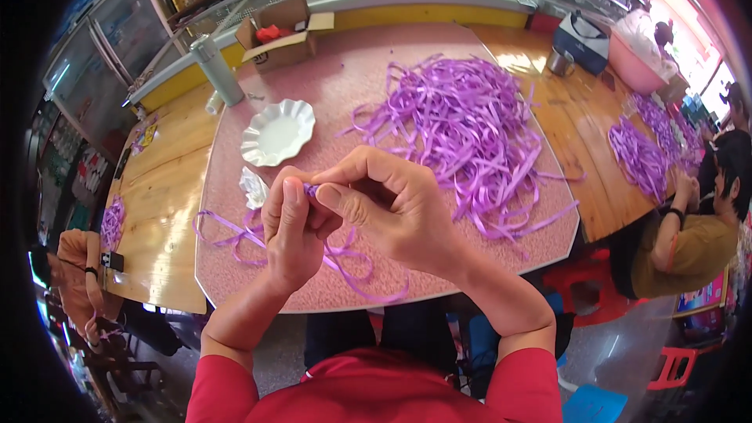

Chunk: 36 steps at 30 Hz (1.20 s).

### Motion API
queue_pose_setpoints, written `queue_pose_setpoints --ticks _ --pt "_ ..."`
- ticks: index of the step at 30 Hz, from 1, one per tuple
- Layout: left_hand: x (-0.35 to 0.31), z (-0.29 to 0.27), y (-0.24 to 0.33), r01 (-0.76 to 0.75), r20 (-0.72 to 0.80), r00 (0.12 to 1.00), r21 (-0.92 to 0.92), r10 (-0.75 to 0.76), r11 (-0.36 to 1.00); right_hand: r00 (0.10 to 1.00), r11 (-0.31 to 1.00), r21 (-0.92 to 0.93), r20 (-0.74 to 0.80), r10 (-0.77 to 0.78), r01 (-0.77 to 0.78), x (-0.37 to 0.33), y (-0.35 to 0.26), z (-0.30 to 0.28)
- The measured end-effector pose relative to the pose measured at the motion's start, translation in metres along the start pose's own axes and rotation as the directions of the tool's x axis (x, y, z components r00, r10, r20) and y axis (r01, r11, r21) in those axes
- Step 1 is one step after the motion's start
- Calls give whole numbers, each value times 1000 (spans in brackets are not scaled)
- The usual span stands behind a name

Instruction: Processing and manipulating purple ribbons at a factory workbench.

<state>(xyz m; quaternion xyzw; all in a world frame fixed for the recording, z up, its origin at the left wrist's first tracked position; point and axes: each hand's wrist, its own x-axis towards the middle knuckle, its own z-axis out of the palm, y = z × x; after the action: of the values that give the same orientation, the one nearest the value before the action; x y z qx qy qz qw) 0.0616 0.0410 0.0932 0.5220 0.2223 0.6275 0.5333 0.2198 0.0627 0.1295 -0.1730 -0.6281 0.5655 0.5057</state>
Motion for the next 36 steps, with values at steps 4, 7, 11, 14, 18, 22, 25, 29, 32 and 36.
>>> queue_pose_setpoints --ticks 4,7,11,14,18,22,25,29,32,36 --pt "19 -18 -4 -100 -70 992 21 101 995 998 996 -67 24 -53 55 32 18 5" --pt "20 -33 -22 -72 -164 983 54 80 996 999 1000 -12 34 28 -28 42 42 3" --pt "18 -53 -45 -8 -195 981 22 12 1000 989 989 32 -13 147 -147 44 75 0" --pt "15 -59 -60 31 -217 975 -28 -36 999 994 992 -72 -47 97 -100 42 96 -3" --pt "9 -62 -73 99 -234 966 -45 -107 994 983 922 -363 -67 -168 133 37 126 -9" --pt "3 -66 -79 148 -268 952 -14 -147 989 921 762 -558 7 -391 328 36 140 -11" --pt "4 -65 -79 152 -272 952 29 -139 988 913 745 -574 15 -407 341 35 145 -13" --pt "1 -64 -81 147 -295 946 23 -133 989 929 770 -563 -8 -370 301 33 146 -12" --pt "0 -64 -82 136 -287 952 73 -110 988 933 776 -558 -10 -360 293 33 146 -12" --pt "-1 -70 -90 115 -307 950 190 -52 975 933 759 -575 20 -359 305 36 145 -16"
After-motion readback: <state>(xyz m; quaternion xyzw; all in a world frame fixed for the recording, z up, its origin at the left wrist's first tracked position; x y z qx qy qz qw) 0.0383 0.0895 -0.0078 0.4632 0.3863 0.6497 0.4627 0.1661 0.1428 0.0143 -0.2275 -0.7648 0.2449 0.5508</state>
